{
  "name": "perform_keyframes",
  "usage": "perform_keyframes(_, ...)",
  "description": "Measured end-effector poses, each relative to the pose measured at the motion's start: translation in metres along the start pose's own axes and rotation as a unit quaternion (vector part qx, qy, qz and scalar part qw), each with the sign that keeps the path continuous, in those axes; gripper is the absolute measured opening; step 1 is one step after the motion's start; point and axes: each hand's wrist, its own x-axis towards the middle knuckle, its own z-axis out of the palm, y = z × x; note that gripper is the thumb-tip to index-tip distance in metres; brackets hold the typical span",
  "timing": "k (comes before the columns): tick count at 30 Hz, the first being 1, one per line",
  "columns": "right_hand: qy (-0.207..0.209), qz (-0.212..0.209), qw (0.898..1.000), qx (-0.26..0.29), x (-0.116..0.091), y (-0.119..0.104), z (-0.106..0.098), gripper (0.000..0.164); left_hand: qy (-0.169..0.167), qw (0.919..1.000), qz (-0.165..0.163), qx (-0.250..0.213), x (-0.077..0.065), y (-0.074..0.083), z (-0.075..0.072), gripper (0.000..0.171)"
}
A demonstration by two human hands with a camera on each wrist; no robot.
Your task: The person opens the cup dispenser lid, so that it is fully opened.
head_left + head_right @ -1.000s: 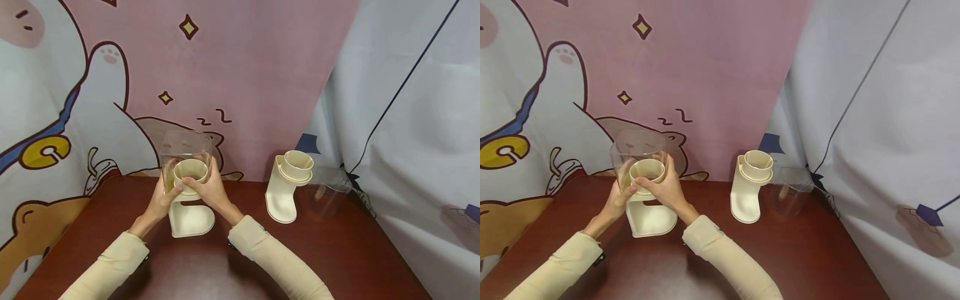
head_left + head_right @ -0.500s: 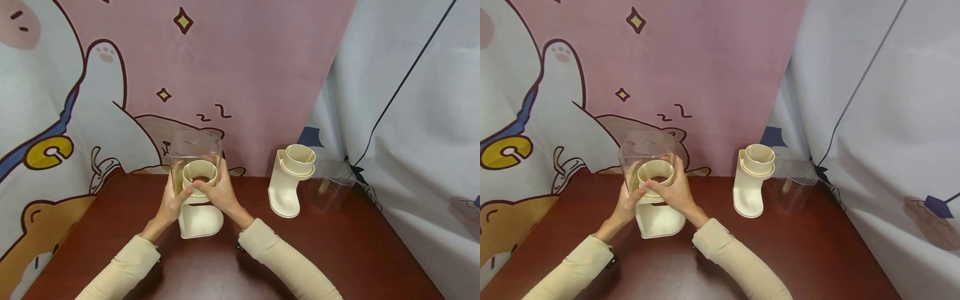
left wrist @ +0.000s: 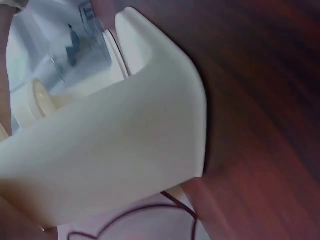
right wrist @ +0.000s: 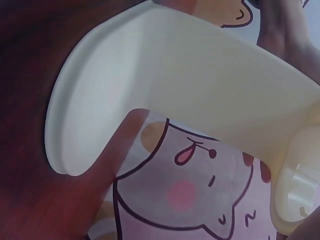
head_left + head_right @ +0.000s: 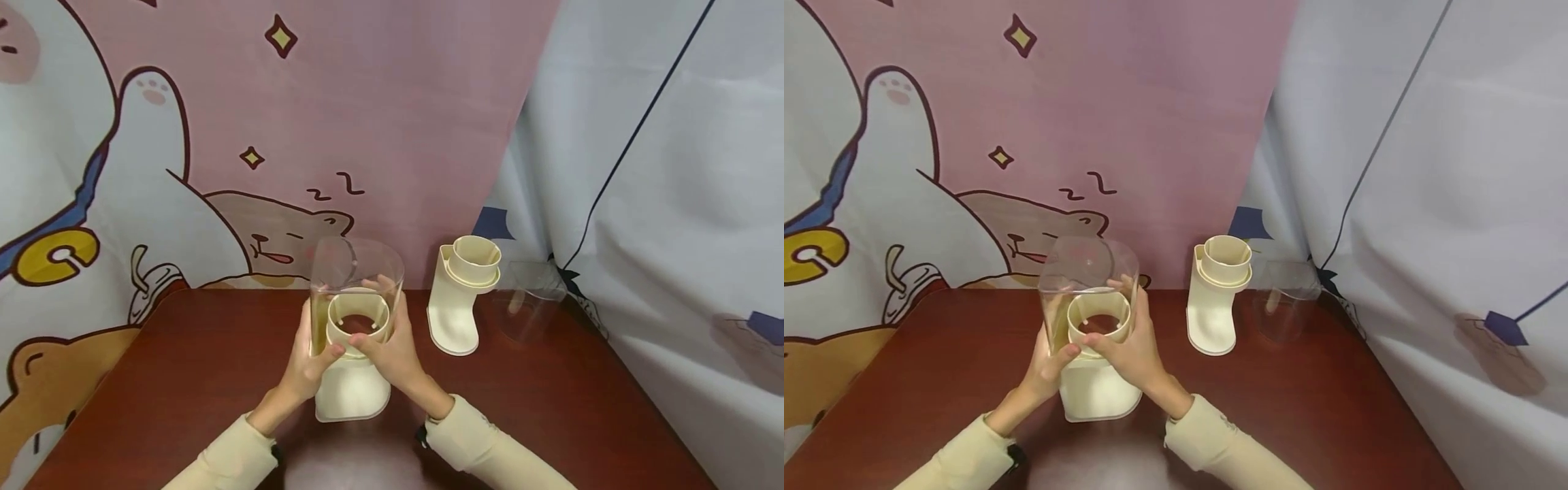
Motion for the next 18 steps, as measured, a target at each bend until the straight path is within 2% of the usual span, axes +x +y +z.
perform_keyframes(6,0.009,-0.023,1.000,-0.006,-0.022,-0.015,-0.024,0.107,-0.002,1.0000,0.001,-0.001,-0.012,0.005,0.033,0.094)
perform_keyframes(11,0.008,-0.042,0.999,-0.007,-0.046,-0.028,-0.042,0.103,-0.007,0.9998,0.018,0.000,-0.024,0.013,0.058,0.092)
perform_keyframes(15,0.008,-0.070,0.997,0.002,-0.055,-0.035,-0.050,0.100,-0.011,0.9994,0.032,-0.009,-0.028,0.022,0.073,0.092)
perform_keyframes(18,0.009,-0.090,0.996,0.008,-0.055,-0.037,-0.051,0.099,-0.006,0.9991,0.041,-0.004,-0.030,0.025,0.077,0.093)
